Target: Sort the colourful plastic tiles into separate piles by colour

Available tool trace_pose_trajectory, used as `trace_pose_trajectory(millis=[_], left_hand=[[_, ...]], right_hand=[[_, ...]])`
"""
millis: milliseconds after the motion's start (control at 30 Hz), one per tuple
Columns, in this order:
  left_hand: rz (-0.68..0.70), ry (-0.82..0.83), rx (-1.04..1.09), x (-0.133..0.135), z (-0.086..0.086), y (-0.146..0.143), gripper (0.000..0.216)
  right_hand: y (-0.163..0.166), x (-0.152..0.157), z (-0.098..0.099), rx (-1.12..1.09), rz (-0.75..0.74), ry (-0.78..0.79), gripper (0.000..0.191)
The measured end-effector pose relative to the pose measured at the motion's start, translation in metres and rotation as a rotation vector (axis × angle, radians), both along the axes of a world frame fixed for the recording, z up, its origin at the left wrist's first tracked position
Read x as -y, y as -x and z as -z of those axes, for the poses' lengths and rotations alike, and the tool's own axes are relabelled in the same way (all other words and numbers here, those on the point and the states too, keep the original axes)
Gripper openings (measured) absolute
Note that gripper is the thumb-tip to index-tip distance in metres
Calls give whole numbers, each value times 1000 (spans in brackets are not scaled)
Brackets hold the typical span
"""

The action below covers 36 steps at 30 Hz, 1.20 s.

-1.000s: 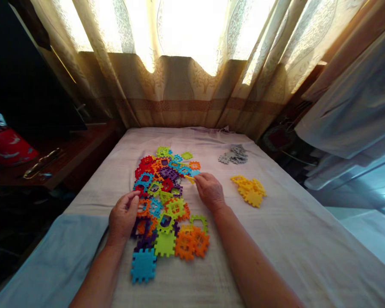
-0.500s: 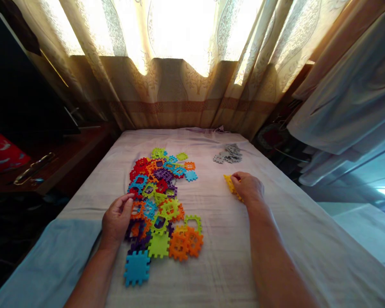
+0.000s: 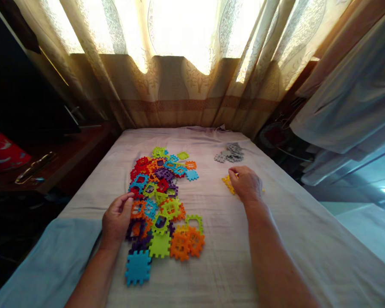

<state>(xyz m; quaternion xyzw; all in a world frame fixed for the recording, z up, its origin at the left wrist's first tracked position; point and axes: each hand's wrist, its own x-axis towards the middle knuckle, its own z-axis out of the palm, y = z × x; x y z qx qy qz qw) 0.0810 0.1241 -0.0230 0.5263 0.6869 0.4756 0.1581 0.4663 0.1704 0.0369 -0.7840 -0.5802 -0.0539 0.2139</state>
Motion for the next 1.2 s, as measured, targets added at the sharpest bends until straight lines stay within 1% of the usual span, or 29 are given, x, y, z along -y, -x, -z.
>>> trace_pose_trajectory(millis=[167, 267, 367, 467, 567, 667, 800, 867, 1000, 1100, 1200], left_hand=[[-1, -7, -29, 2, -4, -2, 41], [11, -32, -71, 1, -5, -2, 37], [55, -60, -102, -1, -3, -2, 35], [80, -74, -109, -2, -2, -3, 35], [83, -64, -92, -2, -2, -3, 36], [81, -48, -74, -1, -3, -3, 36], [69, -48, -55, -2, -2, -2, 37], [71, -57, -51, -2, -1, -2, 37], [75, -84, -46, -3, 2, -1, 36], [83, -98, -58, -4, 4, 0, 34], [82, -107, -66, -5, 6, 1, 33]], right_hand=[[22, -5, 9, 5, -179, -76, 27], [41, -5, 13, 3, -295, -44, 27], [61, -3, 18, -9, -414, -15, 27], [79, -5, 25, -21, -487, -19, 30], [94, -15, 32, -34, -488, -24, 38], [111, -32, 35, -46, -478, -6, 46], [133, -55, 34, -37, -466, 87, 53], [142, -60, 35, -30, -467, 136, 53], [146, -57, 39, -31, -499, 143, 41], [140, -44, 41, -49, -506, 119, 38], [129, -28, 43, -65, -545, 88, 36]])
